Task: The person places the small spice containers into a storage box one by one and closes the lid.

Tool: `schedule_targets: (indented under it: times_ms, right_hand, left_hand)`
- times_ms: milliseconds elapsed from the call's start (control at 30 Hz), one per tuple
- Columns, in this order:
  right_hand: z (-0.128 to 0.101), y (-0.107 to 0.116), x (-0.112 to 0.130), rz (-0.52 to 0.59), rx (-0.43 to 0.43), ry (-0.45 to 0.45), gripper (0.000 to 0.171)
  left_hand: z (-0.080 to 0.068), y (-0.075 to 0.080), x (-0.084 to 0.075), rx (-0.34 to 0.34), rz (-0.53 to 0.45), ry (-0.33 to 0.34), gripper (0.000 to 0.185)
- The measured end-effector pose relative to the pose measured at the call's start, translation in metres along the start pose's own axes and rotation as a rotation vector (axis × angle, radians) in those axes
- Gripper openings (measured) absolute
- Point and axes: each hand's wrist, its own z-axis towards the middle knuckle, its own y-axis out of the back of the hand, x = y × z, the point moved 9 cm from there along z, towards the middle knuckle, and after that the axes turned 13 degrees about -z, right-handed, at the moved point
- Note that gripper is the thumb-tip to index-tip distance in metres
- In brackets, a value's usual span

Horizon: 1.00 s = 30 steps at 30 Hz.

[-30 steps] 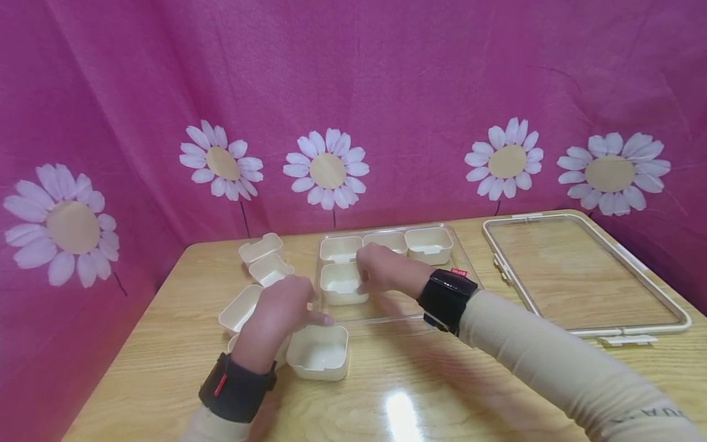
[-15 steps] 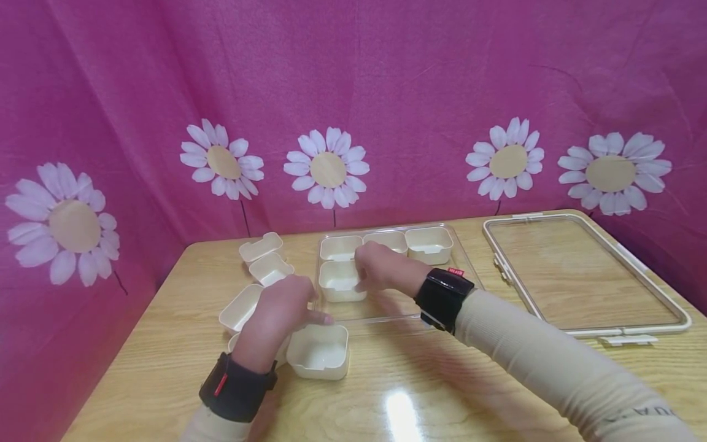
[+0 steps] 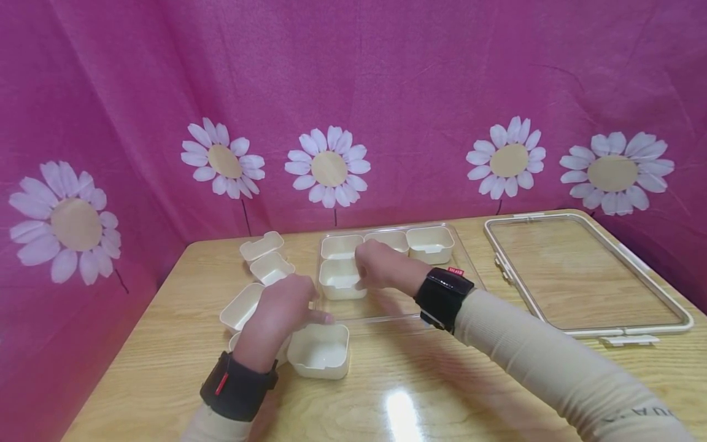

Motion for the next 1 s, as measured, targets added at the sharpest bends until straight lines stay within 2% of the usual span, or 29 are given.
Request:
schedule_targets:
  times_ms: [500, 767, 1000]
  right_hand:
    - [0.0012, -0.0017, -0.0026, -0.003, 0.014, -0.041, 0.020]
    - [-0.0007, -0.0014, -0.0014, -0.011, -0.014, -0.020, 0.021]
    - [-0.0029, -0.0013, -0.0003, 0.037, -0.014, -0.010, 0.019]
  left_hand:
    - [-0.0016, 0.0017, -0.0015, 0.008, -0.007, 0.006, 0.051]
    - [-0.0005, 0.0007, -0.0015, -0.004, -0.022, -0.019, 0.051]
    - [0.0004, 0.0012, 0.0016, 0.003, -0.068, -0.038, 0.048]
